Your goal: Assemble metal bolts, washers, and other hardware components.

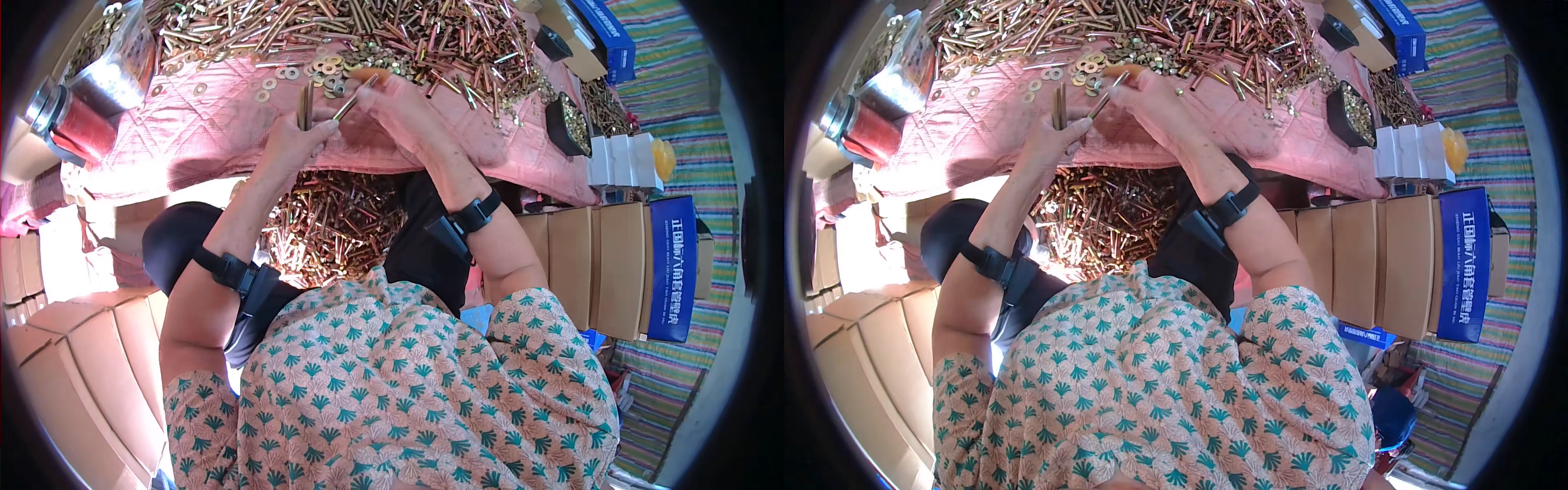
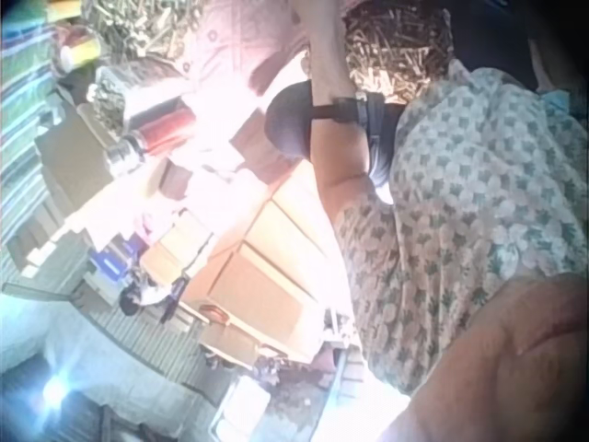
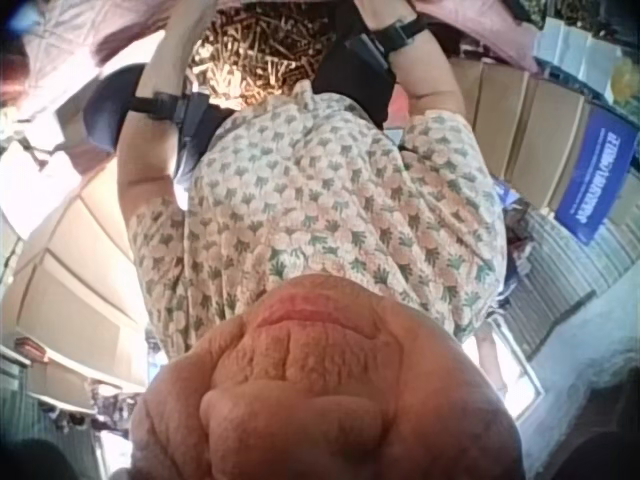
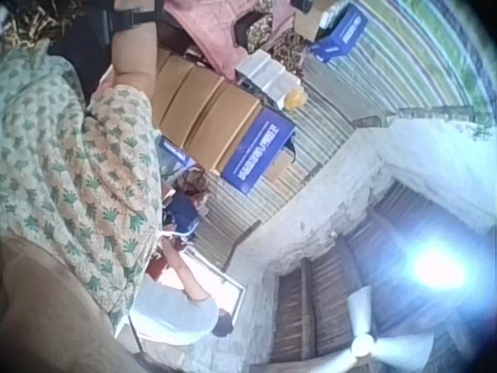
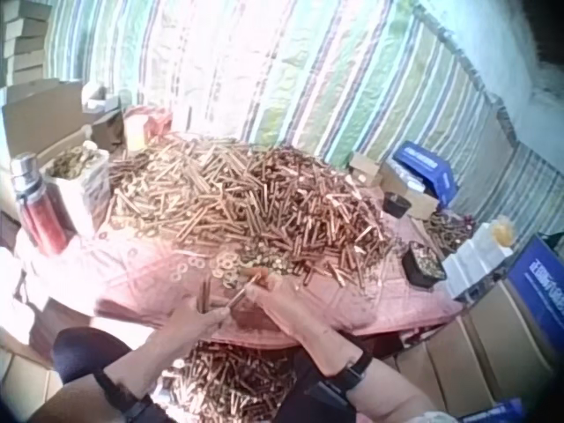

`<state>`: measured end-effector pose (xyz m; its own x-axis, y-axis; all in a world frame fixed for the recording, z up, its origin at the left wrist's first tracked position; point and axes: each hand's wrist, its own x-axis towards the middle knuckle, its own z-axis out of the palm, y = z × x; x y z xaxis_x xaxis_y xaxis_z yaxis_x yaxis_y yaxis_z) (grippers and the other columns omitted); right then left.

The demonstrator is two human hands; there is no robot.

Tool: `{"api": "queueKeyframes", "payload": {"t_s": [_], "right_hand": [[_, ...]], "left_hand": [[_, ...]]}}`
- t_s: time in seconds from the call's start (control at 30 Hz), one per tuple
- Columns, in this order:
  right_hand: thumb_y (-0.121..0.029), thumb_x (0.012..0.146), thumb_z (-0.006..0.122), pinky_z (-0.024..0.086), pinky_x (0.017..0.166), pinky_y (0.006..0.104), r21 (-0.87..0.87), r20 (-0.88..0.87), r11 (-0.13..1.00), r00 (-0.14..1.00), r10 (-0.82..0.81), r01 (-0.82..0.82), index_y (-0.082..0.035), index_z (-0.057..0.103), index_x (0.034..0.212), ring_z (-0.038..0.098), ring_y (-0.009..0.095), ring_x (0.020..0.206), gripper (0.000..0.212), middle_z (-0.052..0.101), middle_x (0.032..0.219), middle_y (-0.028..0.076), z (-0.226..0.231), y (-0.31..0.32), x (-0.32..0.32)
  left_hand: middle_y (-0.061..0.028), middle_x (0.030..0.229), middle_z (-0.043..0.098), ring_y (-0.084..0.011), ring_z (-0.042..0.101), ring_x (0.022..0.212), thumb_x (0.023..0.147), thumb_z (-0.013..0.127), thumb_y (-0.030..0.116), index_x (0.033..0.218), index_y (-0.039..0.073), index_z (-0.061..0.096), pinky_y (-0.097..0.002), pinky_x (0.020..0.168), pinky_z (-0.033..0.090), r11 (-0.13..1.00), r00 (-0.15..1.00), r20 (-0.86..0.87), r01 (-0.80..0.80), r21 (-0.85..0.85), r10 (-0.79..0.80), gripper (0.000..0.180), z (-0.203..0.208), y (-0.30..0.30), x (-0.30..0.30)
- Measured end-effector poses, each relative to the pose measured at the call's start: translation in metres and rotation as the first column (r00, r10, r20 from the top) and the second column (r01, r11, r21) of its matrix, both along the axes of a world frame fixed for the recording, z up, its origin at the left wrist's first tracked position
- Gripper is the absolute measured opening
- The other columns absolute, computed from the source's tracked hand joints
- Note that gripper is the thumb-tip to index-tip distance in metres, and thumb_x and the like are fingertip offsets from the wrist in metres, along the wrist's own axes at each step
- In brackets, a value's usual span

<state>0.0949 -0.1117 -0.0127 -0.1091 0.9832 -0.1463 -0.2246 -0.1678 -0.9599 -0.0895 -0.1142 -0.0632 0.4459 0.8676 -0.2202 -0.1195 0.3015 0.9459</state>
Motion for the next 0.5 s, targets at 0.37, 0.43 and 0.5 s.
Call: {"api": "queueKeyframes", "payload": {"t_s": [0.37,0.43,0.5], "right_hand": [[-0.015,0.09,0.056,0.03,0.044,0.0209,0.424,0.054,0.885,0.97,-0.238,0.194,-0.002,0.049,0.118,0.034,0.004,0.05,0.031,0.038,0.06,-0.007,0.023,0.018,-0.037],[-0.013,0.086,0.061,0.035,0.043,0.0191,0.494,0.221,0.851,0.92,-0.322,0.179,0.0,0.049,0.119,0.037,0.002,0.047,0.038,0.044,0.059,-0.007,-0.032,0.026,-0.024],[-0.013,0.085,0.061,0.033,0.043,0.0184,0.426,0.191,0.882,0.933,-0.304,0.201,-0.001,0.05,0.116,0.037,0.001,0.048,0.035,0.043,0.059,-0.007,-0.023,0.03,-0.033]], "left_hand": [[-0.0006,0.071,0.058,-0.0039,0.045,0.053,0.089,0.06,0.015,0.109,0.0,0.057,-0.0191,0.046,0.035,0.976,0.966,0.182,-0.201,0.089,0.182,0.025,0.025,0.0,0.012],[-0.0008,0.072,0.058,-0.0036,0.044,0.053,0.09,0.059,0.015,0.112,0.002,0.057,-0.0185,0.045,0.035,0.923,0.903,0.239,-0.379,0.058,0.356,0.026,0.022,0.009,0.006],[0.001,0.071,0.056,-0.0036,0.043,0.052,0.09,0.058,0.013,0.113,0.002,0.058,-0.0173,0.043,0.033,0.909,0.883,0.251,-0.417,0.027,0.397,0.026,0.014,0.013,0.0]]}}
